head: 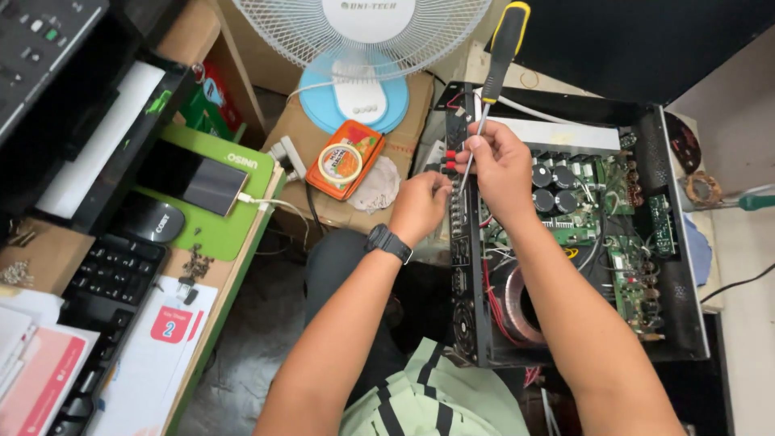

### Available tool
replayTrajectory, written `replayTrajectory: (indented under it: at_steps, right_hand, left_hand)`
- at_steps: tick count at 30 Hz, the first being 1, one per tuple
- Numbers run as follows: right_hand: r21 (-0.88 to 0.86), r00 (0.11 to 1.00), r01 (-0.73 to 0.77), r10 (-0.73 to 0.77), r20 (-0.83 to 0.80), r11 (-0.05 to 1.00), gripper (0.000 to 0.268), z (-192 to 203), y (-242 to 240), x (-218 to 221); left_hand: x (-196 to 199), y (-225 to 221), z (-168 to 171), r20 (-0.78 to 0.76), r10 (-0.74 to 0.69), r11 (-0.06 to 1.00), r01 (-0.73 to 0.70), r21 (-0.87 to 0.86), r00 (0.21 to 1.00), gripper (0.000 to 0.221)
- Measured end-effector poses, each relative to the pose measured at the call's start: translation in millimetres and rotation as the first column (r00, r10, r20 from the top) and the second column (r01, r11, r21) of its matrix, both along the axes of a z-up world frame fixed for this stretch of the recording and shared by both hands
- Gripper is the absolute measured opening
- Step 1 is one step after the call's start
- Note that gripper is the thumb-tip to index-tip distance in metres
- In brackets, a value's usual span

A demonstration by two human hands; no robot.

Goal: Unscrewing the back panel of an electronic amplifier using a manual screwdriver to access internal components.

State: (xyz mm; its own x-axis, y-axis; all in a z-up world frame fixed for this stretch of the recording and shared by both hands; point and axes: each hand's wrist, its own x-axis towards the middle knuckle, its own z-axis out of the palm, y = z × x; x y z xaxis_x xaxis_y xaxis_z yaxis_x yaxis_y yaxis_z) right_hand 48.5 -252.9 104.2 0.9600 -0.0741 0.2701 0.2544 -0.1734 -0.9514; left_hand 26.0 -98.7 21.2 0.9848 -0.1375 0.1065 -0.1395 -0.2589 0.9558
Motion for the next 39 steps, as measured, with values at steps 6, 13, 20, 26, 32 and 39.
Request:
replayTrajectory:
  at_steps: [6,13,20,26,32,39]
  right_hand:
    - [-0.005,1.000,-0.012,0.012,0.022,1.000,0.021,-2,-3,-3]
    - [0.014,0.998,-0.065,0.065,-0.007,0.998,0.019,9,8,-2]
    - [-0.400,0.963,-0.258,0.265,-0.039,0.879,0.017,29,26,3]
    - [-0.595,0.931,-0.334,0.355,-0.086,0.731,0.018,31,37,15]
    - [-0.616,0.926,-0.352,0.356,-0.121,0.704,0.018,35,43,15]
    - [-0.656,0.906,-0.398,0.389,-0.169,0.641,0.018,33,42,21]
  left_hand:
    - [-6,5,8,0.079,-0.110,0.994,0.109,0.026,0.991,0.026]
    - [-7,-29,-51,-0.108,0.096,0.934,-0.127,-0.333,0.989,0.014]
    - [3,-56,-78,-0.438,0.056,0.735,-0.334,-0.590,0.897,0.015]
    - [-12,-49,-60,-0.476,0.026,0.678,-0.365,-0.638,0.879,0.019]
    - [-9,-52,-64,-0.450,0.034,0.651,-0.362,-0.668,0.892,0.020]
    - [-9,-59,-75,-0.408,0.079,0.647,-0.358,-0.673,0.910,0.018]
